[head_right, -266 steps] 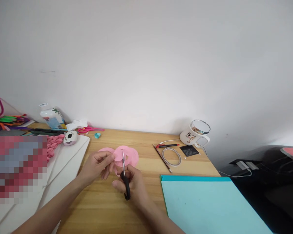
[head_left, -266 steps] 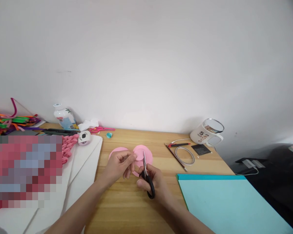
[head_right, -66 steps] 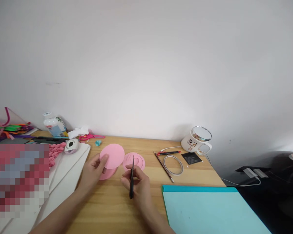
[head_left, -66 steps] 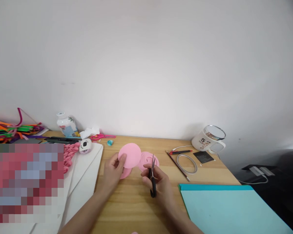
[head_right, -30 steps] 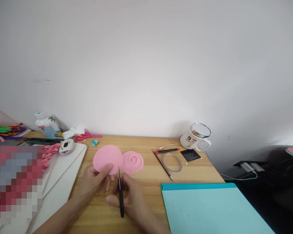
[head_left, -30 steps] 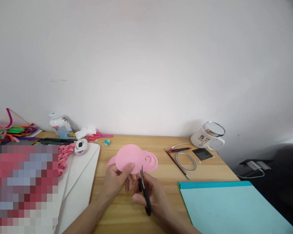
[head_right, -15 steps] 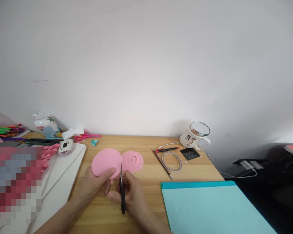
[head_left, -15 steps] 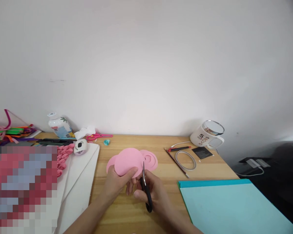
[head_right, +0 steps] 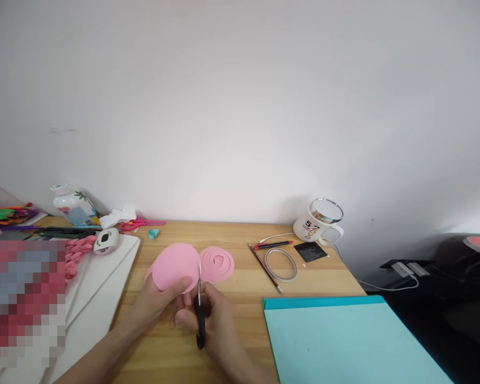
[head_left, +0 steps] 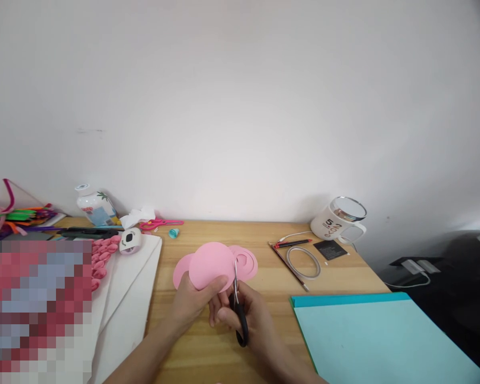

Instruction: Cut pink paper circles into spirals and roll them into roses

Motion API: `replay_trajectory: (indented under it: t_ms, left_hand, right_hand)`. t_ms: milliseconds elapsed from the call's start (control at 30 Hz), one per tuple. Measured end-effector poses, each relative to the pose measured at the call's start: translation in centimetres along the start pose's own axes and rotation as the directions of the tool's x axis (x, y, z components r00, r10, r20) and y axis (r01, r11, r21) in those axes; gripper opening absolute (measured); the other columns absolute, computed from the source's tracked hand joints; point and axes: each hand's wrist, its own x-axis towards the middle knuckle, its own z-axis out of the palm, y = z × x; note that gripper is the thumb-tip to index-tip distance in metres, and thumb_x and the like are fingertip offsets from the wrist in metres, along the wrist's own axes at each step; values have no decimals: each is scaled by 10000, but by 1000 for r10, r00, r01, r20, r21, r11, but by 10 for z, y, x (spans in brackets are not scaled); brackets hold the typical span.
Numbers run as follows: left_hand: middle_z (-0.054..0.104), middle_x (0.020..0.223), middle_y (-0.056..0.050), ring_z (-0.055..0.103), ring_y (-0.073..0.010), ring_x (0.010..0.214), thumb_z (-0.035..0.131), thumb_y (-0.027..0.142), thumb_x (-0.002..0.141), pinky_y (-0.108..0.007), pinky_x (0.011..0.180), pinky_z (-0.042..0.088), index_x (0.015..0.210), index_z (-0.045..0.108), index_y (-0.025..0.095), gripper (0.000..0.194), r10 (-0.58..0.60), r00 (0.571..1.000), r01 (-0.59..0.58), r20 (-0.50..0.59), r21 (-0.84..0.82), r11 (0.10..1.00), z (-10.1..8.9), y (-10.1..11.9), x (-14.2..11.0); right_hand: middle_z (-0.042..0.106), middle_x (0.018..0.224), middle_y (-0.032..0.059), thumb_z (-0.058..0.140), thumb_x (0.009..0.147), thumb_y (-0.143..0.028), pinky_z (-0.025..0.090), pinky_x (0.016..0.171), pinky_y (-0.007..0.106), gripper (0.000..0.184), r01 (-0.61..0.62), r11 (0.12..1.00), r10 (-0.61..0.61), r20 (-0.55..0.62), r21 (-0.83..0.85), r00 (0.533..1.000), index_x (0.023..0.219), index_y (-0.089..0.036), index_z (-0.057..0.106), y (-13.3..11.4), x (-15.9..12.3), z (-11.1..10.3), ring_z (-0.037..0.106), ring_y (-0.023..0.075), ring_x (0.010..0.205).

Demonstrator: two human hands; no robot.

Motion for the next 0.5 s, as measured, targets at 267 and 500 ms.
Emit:
replay_trajectory:
  t_ms: [267,500]
  left_hand:
    - [525,365,3,403,-85,266,673,363,695,-187,268,258,528,595,148,284,-88,994,83,64,71,994,-4,5,0]
    - [447,301,22,329,-62,252,650,377,696,-202,306,212,443,509,164,359,-74,993,64,90,113,991,-4,8,0]
  right_hand:
    - [595,659,0,761,644,-459,449,569,281,373,0,997,-4,-59,-83,998,779,-212,516,3,-2,-6,573,168,587]
    - [594,649,8,768,623,-494,447,541,272,404,21,993,-33,-94,-120,995,775,-199,538,10,-2,-9,565,168,575]
